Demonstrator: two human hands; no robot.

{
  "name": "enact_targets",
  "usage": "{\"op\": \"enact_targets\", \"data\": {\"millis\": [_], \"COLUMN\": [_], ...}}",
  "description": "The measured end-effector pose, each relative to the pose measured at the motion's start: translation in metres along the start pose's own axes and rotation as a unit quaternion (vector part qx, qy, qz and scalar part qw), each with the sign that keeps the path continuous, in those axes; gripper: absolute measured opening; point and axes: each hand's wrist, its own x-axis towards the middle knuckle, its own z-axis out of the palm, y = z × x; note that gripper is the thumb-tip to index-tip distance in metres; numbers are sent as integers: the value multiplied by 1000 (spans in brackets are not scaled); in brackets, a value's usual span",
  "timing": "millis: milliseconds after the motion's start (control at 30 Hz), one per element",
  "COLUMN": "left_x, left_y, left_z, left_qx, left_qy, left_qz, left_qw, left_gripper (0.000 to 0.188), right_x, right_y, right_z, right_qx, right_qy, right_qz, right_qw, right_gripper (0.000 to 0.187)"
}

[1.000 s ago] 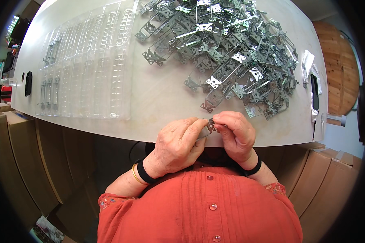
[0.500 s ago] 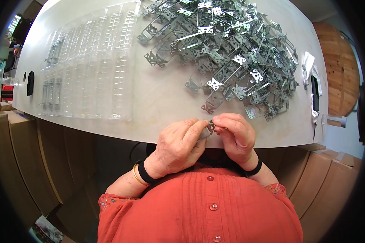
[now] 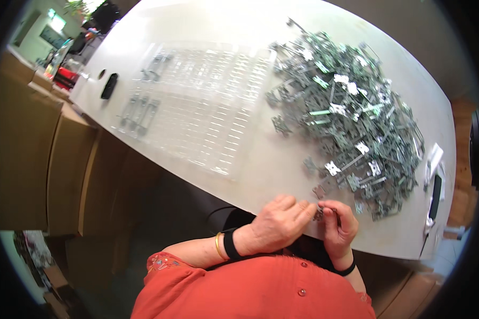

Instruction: The person assembles small metal components by hand, inserting a thin wire into two metal brackets to form a unit. The person places the assembled units into a clear plastic tray on the table. The task is performed repeatedly with a pile of loose parts on the right and the tray on the left.

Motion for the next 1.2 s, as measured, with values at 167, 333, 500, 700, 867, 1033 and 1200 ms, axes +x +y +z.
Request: {"op": "enact_targets", "data": {"millis": [167,333,500,700,867,1033,1200], "left_x": [4,1,6,9,11,8,10], "left_y": [6,5,4,3,2,0,1], "left_z": [2,9,9,8,7,13,15], "left_qx": [47,97,96,107,118,84,72], "left_qy": [-16,2,18,21,6,-22,0], "left_qz": [6,27,45,77,94,83,85], "left_qw": [999,995,994,991,989,993,994], "left_gripper": [36,37,39,38,39,46,46], "right_x": [-3,-4,-5,-7,-5,-8,-8], "right_y": [5,9,16,20,17,26,25], "right_z": [-1,1,0,2,1,0,1], "right_qx": [13,37,14,47,44,57,54], "right_qy": [0,6,13,21,12,20,33], "right_qz": [0,14,-1,17,8,31,34], "right_qw": [1000,999,1000,999,999,998,997], "right_gripper": [8,9,9,8,7,6,7]}}
